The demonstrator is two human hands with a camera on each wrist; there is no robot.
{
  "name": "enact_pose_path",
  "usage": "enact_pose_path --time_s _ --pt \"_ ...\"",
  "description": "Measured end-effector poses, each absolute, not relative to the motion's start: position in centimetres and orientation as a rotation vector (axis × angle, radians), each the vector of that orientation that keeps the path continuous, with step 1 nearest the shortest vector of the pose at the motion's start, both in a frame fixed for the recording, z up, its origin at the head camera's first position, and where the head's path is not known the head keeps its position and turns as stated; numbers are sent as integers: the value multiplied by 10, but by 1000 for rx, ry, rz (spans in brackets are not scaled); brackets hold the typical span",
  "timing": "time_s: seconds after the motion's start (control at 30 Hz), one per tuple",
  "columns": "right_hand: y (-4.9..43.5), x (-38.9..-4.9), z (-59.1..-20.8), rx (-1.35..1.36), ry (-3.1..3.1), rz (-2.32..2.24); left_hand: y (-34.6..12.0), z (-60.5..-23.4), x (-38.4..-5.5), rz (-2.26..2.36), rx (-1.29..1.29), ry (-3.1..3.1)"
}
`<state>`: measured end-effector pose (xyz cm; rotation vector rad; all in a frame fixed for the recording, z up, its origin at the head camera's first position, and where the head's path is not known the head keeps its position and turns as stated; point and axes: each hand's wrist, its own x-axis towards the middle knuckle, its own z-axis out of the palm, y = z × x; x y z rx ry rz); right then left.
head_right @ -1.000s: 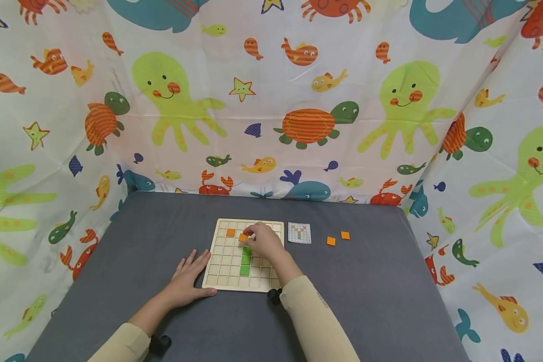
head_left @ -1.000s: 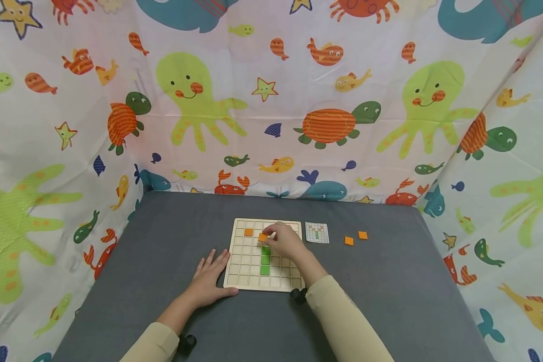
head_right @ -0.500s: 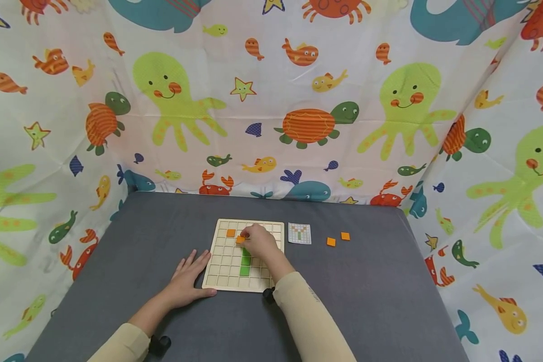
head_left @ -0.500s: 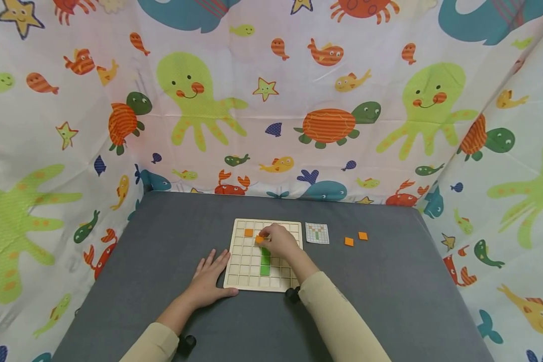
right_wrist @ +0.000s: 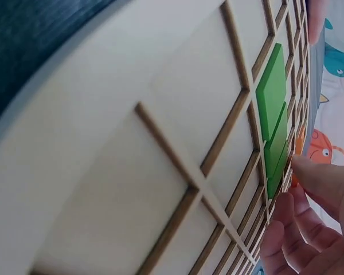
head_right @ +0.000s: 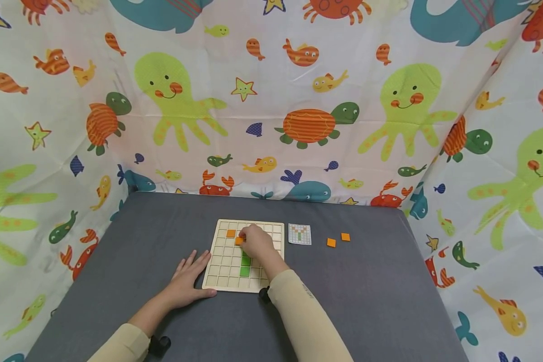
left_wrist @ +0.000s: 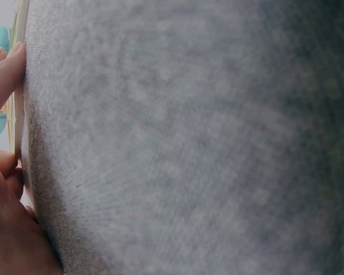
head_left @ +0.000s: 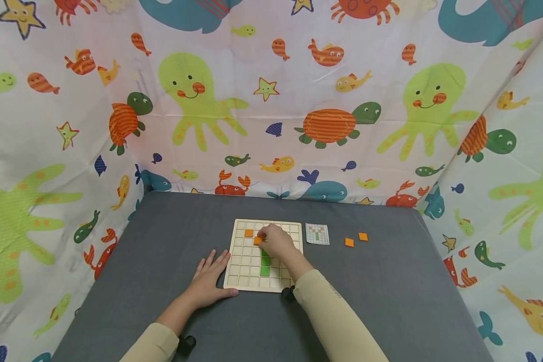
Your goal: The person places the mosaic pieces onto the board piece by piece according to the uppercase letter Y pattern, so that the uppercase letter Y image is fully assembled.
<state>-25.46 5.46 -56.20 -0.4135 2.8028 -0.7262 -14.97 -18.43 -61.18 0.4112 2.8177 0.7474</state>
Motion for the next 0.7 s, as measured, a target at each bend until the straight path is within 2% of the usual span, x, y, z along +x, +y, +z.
enact_pose_path --time_s 0.47,0.7 --pt "51 -255 -564 -434 2815 -682 -184 -609 -149 742 409 2809" --pt "54 -253 -560 -388 2770 -839 -184 -609 -150 730 406 2813"
